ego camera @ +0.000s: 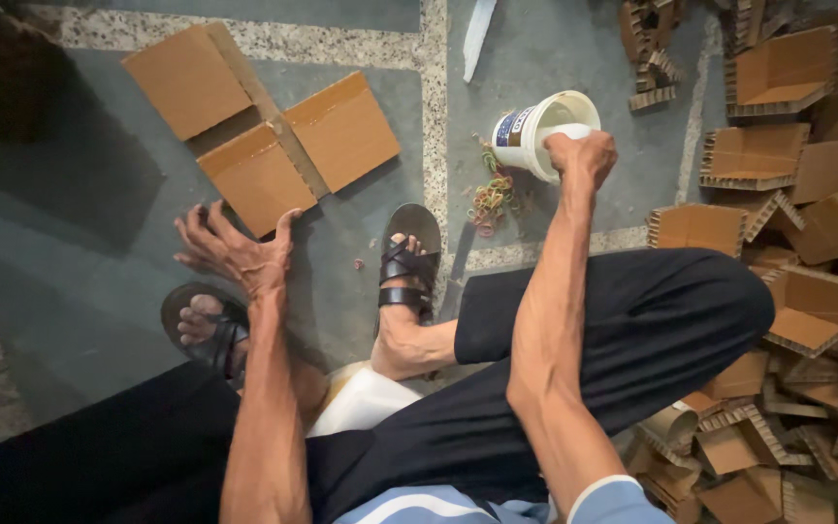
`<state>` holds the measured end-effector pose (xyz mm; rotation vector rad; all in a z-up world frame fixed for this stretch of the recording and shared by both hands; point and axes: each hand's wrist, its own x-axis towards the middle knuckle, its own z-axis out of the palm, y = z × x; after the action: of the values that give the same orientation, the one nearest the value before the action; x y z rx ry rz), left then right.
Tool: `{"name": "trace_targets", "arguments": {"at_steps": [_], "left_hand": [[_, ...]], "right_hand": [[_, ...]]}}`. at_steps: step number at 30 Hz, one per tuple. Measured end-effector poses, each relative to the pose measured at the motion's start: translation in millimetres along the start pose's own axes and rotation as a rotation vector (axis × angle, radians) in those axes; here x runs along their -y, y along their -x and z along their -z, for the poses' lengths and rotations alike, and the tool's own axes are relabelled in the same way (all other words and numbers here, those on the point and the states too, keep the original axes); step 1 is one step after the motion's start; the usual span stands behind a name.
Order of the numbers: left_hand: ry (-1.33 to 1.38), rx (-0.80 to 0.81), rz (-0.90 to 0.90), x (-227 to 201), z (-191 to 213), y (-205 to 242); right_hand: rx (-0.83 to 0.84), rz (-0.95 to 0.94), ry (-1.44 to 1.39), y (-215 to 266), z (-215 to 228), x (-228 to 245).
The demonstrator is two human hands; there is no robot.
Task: The person sits on the floor and applies glue to the edges of small cardboard pieces using a roller. They then press the pieces together to form small boxes and secure them with rubber bands.
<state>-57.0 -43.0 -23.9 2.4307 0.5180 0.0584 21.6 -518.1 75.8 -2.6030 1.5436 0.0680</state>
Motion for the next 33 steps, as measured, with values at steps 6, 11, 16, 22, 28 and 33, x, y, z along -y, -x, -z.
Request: {"name": "trace_targets", "arguments": {"at_steps": [6,11,16,22,28,33], "left_hand": [[0.003,0.017,-0.07,1.7,-2.1,-11.3],[0.081,-0.001,-0.09,-9.0,-6.0,-5.9],[0.051,0.089,-0.299,-19.0,-2.9,4.4],[0.139,0.079,-0.428,-21.9,-10.4,-5.1],[0.134,0.049,-0.459,-17.1,-11.7,-11.7],[0.132,0.049,-0.435,-16.5,-16.2,-8.6]], "right_hand": [[-0.161,0.125,-0.392,16.9,51.0,-4.1],[0.184,-0.121,-0.282,37.7,76.6,22.4],[0.552,0.05,-0.548,78.4,94.0,46.5],[0.496,0.693,-0.525,164.5,26.3,120.0],[0.247,0.985,-0.524,237.4,-32.2,151.3],[0.121,1.105,-0.541,245.0,-56.1,154.3]]}}
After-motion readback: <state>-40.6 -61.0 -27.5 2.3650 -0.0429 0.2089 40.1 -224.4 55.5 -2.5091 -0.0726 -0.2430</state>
